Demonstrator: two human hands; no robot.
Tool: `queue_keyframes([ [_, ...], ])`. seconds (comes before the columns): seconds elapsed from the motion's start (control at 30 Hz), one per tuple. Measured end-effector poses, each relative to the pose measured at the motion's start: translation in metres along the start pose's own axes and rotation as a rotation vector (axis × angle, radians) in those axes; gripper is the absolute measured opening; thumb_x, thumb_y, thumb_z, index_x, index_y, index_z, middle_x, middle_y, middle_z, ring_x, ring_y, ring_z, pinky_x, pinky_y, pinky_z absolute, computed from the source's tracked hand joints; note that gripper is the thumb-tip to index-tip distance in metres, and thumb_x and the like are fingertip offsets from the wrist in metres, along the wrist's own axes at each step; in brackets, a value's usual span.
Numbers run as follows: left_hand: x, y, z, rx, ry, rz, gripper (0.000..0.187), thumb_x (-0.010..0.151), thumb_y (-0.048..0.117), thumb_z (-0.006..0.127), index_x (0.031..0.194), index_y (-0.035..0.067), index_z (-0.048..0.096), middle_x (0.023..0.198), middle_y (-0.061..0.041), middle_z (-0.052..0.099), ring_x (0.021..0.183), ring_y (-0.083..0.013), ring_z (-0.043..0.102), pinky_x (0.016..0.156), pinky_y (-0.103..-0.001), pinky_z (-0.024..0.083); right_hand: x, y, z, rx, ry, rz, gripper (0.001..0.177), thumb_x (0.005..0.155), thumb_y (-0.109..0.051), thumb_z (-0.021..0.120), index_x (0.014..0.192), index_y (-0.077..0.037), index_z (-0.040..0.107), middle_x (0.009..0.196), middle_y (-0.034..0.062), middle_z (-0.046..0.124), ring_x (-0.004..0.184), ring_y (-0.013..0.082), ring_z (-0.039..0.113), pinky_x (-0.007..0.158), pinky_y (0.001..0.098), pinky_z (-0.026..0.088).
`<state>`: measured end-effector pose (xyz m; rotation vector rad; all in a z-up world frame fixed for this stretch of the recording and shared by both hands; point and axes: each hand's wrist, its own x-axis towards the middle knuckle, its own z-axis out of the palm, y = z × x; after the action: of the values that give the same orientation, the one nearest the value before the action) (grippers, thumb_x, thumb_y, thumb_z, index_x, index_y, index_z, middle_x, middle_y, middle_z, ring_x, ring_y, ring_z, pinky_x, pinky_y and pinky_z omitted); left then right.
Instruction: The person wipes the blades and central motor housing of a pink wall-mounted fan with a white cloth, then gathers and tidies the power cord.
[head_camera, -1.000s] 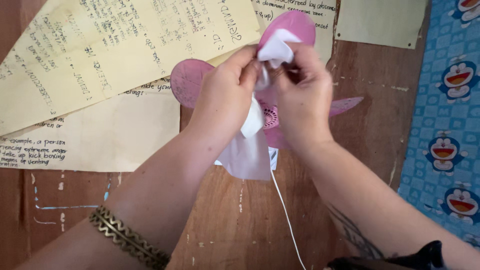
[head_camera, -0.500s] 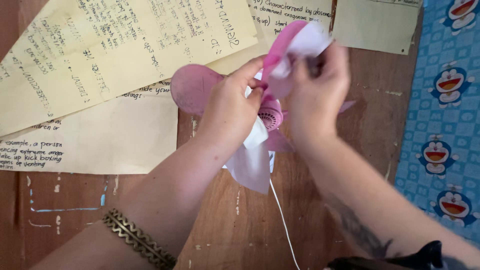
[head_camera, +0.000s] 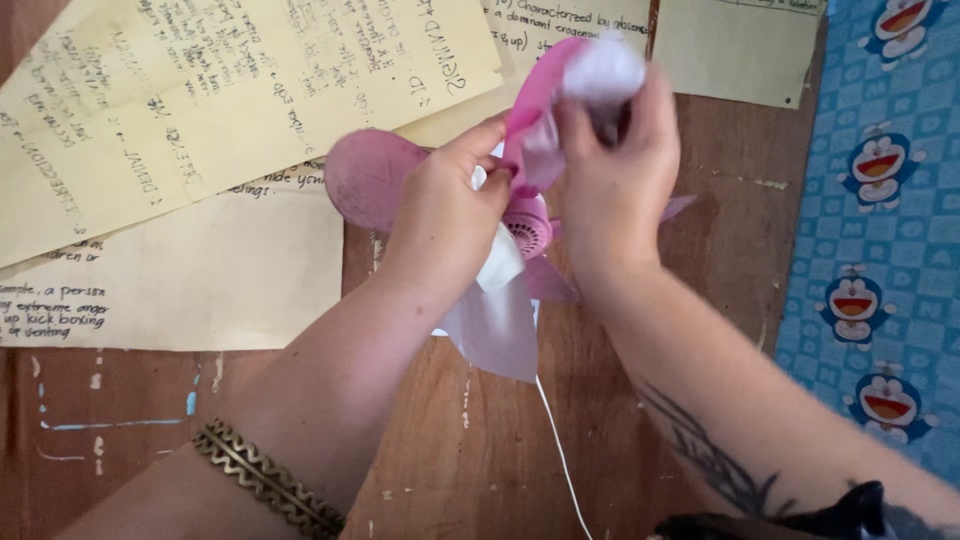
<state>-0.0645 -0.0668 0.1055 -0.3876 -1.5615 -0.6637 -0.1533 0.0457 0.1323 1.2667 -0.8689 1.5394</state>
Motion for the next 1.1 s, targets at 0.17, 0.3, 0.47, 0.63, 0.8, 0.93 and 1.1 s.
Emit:
queue_keyframes([
  [0.17,-0.001,0.001,0.000,-0.031,-0.033,-0.131,0.046,0.091,0.001,0.063,0.135,0.012,0.064,0.103,-0.009,0.077,0.085,-0.0164,0.075,0.074,-0.030,0.058,0.019,-0.006,0.004,-0.089,-0.085,-0.365,0.020,0.098,0.003,0.079,0.113,0.001,0.066,0.119,0.0026,0.054,0.100,0.0109,0.059,0.084,0.0241,0.054],
  [0.3,0.001,-0.010,0.004,-0.046,0.013,-0.064,0.046,0.091,0.000,0.064,0.136,0.009,0.063,0.107,-0.009,0.077,0.095,-0.0125,0.075,0.082,-0.027,0.058,0.027,0.004,-0.018,-0.176,-0.059,-0.160,0.012,0.093,-0.005,0.075,0.102,-0.002,0.067,0.107,-0.0025,0.052,0.086,0.0062,0.060,0.077,0.0228,0.055],
  [0.47,0.000,-0.015,0.003,-0.142,0.013,-0.071,0.046,0.091,-0.002,0.062,0.137,0.007,0.062,0.106,-0.008,0.076,0.095,-0.0114,0.074,0.082,-0.026,0.058,0.044,0.009,-0.050,-0.278,-0.526,0.360,0.021,0.096,-0.017,0.069,0.115,-0.007,0.072,0.091,-0.0033,0.076,0.080,0.0046,0.070,0.074,0.0221,0.057],
  [0.63,-0.002,-0.011,0.003,-0.077,0.004,-0.165,0.044,0.096,0.001,0.063,0.138,0.011,0.068,0.097,-0.008,0.076,0.077,-0.0175,0.064,0.065,-0.032,0.050,0.053,-0.010,-0.053,-0.402,-0.593,0.314,0.024,0.092,-0.014,0.073,0.115,-0.008,0.076,0.095,0.0029,0.077,0.080,0.0075,0.065,0.072,0.0241,0.053],
  [0.8,0.001,-0.014,0.005,-0.119,0.041,-0.076,0.041,0.093,0.000,0.063,0.133,0.010,0.066,0.096,-0.002,0.075,0.085,-0.0054,0.071,0.074,-0.022,0.055,0.056,-0.018,-0.044,-0.167,-0.536,0.084,0.021,0.098,-0.013,0.076,0.116,-0.003,0.076,0.094,0.0019,0.072,0.081,0.0079,0.061,0.072,0.0267,0.051],
  [0.93,-0.004,-0.010,0.000,-0.242,0.002,-0.114,0.039,0.094,0.000,0.061,0.130,0.012,0.072,0.093,-0.003,0.074,0.084,-0.0049,0.067,0.073,-0.024,0.053,0.045,-0.013,-0.052,-0.157,-0.575,0.183,0.019,0.096,-0.015,0.076,0.112,-0.004,0.075,0.093,-0.0011,0.074,0.082,0.0056,0.065,0.074,0.0241,0.054],
  [1.1,-0.005,-0.005,-0.011,-0.171,-0.010,-0.090,0.034,0.094,0.004,0.064,0.126,0.012,0.073,0.099,-0.003,0.076,0.086,-0.0052,0.070,0.076,-0.025,0.055,0.047,-0.018,-0.067,-0.571,-0.437,0.450,0.024,0.092,-0.018,0.078,0.111,-0.004,0.077,0.086,0.0068,0.071,0.070,0.0144,0.057,0.060,0.0311,0.047],
])
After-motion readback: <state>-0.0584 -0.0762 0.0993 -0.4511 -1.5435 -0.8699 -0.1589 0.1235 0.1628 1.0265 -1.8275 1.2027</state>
